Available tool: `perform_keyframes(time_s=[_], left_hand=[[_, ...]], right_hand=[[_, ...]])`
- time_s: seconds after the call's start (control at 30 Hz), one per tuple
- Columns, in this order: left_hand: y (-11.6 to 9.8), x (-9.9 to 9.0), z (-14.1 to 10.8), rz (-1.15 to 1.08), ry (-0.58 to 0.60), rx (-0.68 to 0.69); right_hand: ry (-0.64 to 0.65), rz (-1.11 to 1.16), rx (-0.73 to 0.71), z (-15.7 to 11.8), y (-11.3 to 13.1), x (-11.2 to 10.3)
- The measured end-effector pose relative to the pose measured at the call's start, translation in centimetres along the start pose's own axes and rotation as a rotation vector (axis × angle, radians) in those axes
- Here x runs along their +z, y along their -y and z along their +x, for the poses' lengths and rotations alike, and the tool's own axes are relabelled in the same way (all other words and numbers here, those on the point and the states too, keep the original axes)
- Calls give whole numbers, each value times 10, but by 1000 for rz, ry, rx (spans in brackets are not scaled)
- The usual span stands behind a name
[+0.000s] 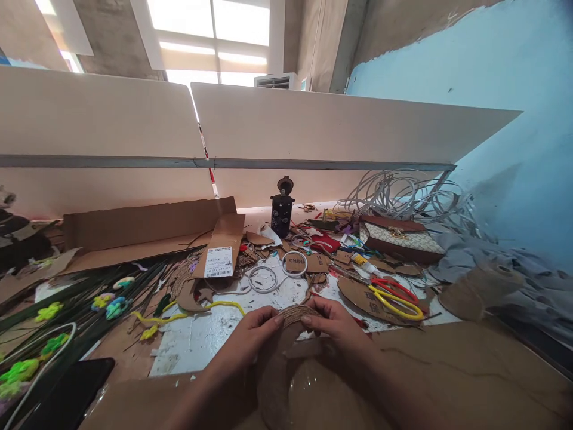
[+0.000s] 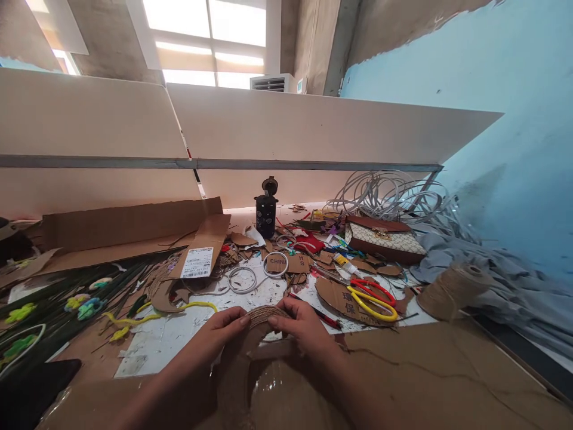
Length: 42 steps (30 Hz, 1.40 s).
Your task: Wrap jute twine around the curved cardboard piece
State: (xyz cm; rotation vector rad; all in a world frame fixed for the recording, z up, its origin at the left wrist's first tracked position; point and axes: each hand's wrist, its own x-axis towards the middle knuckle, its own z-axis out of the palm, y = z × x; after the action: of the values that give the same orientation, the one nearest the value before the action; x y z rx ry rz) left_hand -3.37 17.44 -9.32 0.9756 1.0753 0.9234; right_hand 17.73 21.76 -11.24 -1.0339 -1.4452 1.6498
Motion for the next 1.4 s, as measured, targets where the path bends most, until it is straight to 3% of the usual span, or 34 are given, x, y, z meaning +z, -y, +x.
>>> perform_keyframes(time_s=[0.27, 0.4, 0.5, 0.73, 0.9, 1.03, 1.2, 1.27, 1.33, 1.4], left_hand=[[-6, -3, -2, 478, 43, 112], [-4, -1, -2, 396, 53, 82], [-1, 1, -2, 323, 30, 66], [6, 4, -1, 419, 37, 60], [6, -4, 3, 169, 100, 39], [-7, -19, 6, 208, 22, 60], [-15, -38, 12, 333, -151, 118], [-16, -43, 19, 288, -279, 160], [-21, -48, 32, 236, -330, 221], [-32, -50, 52, 187, -314, 263]], right_hand=[[128, -23, 70, -5, 6, 9], [57, -1, 67, -4, 3, 9], [78, -11, 39, -4, -1, 10], [100, 64, 119, -9, -7, 21], [23, 17, 27, -3, -7, 10], [-117, -123, -70, 7, -4, -11], [-127, -355, -87, 14, 4, -34], [-180, -514, -131, 15, 5, -34], [-233, -798, -152, 15, 4, -27], [-205, -947, -109, 17, 1, -17]])
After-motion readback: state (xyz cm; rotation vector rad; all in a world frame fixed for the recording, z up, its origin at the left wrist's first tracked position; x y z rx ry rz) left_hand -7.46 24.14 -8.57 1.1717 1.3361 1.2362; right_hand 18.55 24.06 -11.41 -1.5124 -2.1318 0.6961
